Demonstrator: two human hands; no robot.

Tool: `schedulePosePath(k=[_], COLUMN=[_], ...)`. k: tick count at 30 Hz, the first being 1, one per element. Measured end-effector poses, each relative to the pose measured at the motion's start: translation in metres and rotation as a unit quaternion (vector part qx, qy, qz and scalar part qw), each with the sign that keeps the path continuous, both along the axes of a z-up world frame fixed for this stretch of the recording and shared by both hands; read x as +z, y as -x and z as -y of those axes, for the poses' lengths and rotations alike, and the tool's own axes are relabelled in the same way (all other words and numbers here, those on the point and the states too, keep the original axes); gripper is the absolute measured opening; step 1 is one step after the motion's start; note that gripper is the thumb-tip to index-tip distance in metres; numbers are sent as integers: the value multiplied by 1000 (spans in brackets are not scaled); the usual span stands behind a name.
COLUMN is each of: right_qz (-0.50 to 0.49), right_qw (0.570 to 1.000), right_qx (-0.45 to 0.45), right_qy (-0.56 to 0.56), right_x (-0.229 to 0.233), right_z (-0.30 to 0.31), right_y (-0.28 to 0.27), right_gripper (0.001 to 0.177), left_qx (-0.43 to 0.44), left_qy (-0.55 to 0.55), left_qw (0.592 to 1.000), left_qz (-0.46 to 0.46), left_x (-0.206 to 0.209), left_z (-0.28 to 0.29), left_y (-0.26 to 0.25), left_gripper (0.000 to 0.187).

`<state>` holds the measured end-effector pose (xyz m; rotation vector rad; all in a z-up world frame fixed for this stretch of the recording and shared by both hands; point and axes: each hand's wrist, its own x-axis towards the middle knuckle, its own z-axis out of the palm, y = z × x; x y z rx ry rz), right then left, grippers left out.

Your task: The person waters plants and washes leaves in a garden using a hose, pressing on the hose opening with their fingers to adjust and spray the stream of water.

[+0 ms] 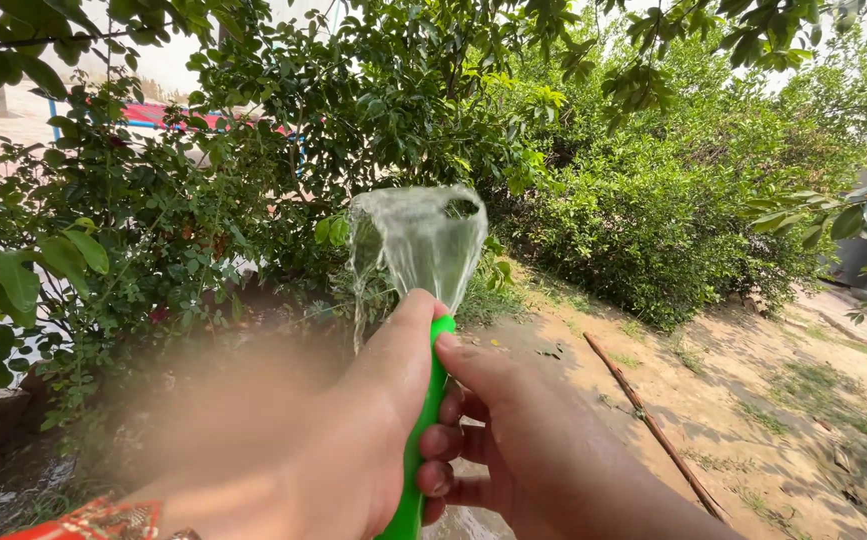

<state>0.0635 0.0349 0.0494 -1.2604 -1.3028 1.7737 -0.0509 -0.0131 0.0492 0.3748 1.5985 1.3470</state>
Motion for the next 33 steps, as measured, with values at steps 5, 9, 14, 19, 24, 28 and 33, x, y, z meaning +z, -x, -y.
schedulePosePath(k=[5,9,14,19,24,28,33], right_qz=[15,29,43,64,78,87,96], right_qw=[999,999,997,997,997,996,995], right_qx=[-33,-44,-59,-52,-22,-33,-28], right_qy=[4,1,4,1,-15,-5,1], right_x=[-1,-3,-4,-5,-11,-10,-7], right_z=[9,9,8,8,7,9,13], right_y=[-1,-8,-18,-26,-30,-29,-28], right_gripper=[47,48,48,50,37,33,40], left_qx=[-190,-278,-357,-339,-343,-352,-329], left_qy=[-94,-125,-107,-91,-91,-77,-52], left_qw=[965,938,904,919,912,909,923], left_qz=[152,164,208,181,206,211,193], left_x=[-12,-16,-28,-27,-35,-35,-37], left_z=[1,5,1,-6,-12,-11,-14], left_y=[-3,-3,-7,-19,-19,-20,-22], left_gripper=[60,62,64,66,59,63,60])
